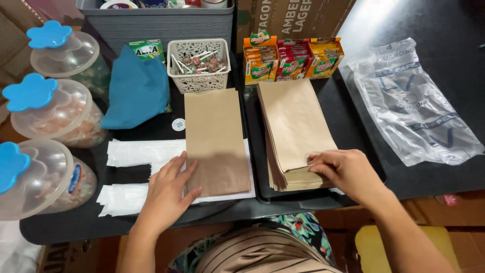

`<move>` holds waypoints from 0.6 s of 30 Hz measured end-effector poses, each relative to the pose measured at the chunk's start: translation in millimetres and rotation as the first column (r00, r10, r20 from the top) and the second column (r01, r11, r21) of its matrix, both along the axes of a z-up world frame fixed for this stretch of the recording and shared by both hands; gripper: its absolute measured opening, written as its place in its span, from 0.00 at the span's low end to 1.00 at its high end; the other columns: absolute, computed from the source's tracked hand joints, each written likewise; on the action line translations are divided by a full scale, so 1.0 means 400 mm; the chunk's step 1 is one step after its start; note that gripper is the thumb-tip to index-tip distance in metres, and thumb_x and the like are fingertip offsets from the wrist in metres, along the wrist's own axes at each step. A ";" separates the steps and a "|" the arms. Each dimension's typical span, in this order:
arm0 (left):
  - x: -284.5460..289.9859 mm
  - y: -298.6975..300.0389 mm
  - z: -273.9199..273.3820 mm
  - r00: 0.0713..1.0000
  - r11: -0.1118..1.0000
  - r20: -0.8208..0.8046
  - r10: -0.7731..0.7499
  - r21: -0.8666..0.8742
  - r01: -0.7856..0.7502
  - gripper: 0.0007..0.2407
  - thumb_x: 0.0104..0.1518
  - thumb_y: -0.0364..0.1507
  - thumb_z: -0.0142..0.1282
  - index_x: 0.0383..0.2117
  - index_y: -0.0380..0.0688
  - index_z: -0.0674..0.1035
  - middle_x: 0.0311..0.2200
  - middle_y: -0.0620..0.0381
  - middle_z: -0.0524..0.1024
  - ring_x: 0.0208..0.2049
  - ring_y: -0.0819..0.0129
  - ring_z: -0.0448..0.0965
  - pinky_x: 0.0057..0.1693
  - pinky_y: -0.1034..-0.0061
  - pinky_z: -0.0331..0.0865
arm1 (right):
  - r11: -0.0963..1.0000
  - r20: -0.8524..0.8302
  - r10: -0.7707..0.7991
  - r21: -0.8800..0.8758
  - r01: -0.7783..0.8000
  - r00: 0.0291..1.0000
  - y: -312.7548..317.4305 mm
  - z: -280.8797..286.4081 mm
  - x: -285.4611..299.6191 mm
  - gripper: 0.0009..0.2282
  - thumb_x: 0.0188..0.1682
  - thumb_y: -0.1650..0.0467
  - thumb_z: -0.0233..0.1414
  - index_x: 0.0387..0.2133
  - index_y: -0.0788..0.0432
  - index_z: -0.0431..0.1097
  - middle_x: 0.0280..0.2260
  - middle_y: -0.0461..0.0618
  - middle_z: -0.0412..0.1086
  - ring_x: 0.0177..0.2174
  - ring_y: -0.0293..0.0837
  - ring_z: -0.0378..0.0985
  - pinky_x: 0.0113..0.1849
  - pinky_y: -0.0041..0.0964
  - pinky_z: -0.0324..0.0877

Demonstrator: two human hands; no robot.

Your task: Organizing and stacking paper and plastic bags on a tray

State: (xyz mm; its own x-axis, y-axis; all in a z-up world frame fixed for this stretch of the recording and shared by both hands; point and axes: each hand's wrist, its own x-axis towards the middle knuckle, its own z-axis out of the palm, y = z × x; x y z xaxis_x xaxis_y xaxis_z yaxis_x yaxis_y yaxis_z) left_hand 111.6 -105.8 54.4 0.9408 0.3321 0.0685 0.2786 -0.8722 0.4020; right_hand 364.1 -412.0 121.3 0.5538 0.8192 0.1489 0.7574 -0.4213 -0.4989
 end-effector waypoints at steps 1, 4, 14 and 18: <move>-0.001 -0.002 0.000 1.000 1.000 0.002 0.000 0.001 0.000 0.25 0.52 0.41 0.51 0.58 0.55 0.65 0.63 0.54 0.54 0.63 0.57 0.51 0.58 0.57 0.50 | 1.000 0.002 0.000 0.001 0.000 1.000 -0.003 -0.004 -0.006 0.04 0.40 0.67 0.56 0.24 0.51 0.78 0.34 0.41 0.78 0.37 0.36 0.80 0.40 0.28 0.71; 0.002 0.001 0.002 1.000 1.000 -0.029 0.006 -0.002 -0.006 0.25 0.52 0.42 0.49 0.58 0.55 0.64 0.63 0.54 0.53 0.63 0.57 0.50 0.58 0.56 0.49 | 0.998 0.002 -0.025 0.054 0.025 1.000 -0.003 -0.007 -0.015 0.04 0.40 0.67 0.55 0.22 0.51 0.77 0.33 0.42 0.78 0.38 0.36 0.80 0.40 0.28 0.70; 0.004 0.002 -0.003 0.998 1.000 -0.069 0.004 -0.001 -0.004 0.25 0.52 0.44 0.48 0.58 0.54 0.64 0.64 0.54 0.51 0.63 0.57 0.49 0.59 0.58 0.47 | 0.986 -0.499 -0.168 -0.065 0.156 0.850 -0.024 0.056 0.024 0.05 0.42 0.73 0.55 0.20 0.61 0.78 0.29 0.45 0.76 0.27 0.32 0.71 0.27 0.25 0.63; 0.006 0.012 -0.022 0.997 1.000 -0.079 0.012 0.024 -0.011 0.27 0.50 0.44 0.51 0.59 0.56 0.63 0.64 0.54 0.50 0.63 0.56 0.50 0.58 0.58 0.50 | 0.956 -0.027 -0.104 0.273 0.108 0.994 0.040 0.164 -0.154 0.13 0.44 0.79 0.46 0.41 0.56 0.72 0.44 0.53 0.73 0.48 0.40 0.73 0.50 0.29 0.63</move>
State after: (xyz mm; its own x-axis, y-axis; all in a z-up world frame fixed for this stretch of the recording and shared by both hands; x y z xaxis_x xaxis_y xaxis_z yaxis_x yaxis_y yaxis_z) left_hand 114.2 -101.1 45.8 0.9397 0.3420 0.0022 0.3187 -0.8779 0.3575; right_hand 302.4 -396.1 186.9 0.6385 0.6847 0.3515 0.7087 -0.3450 -0.6154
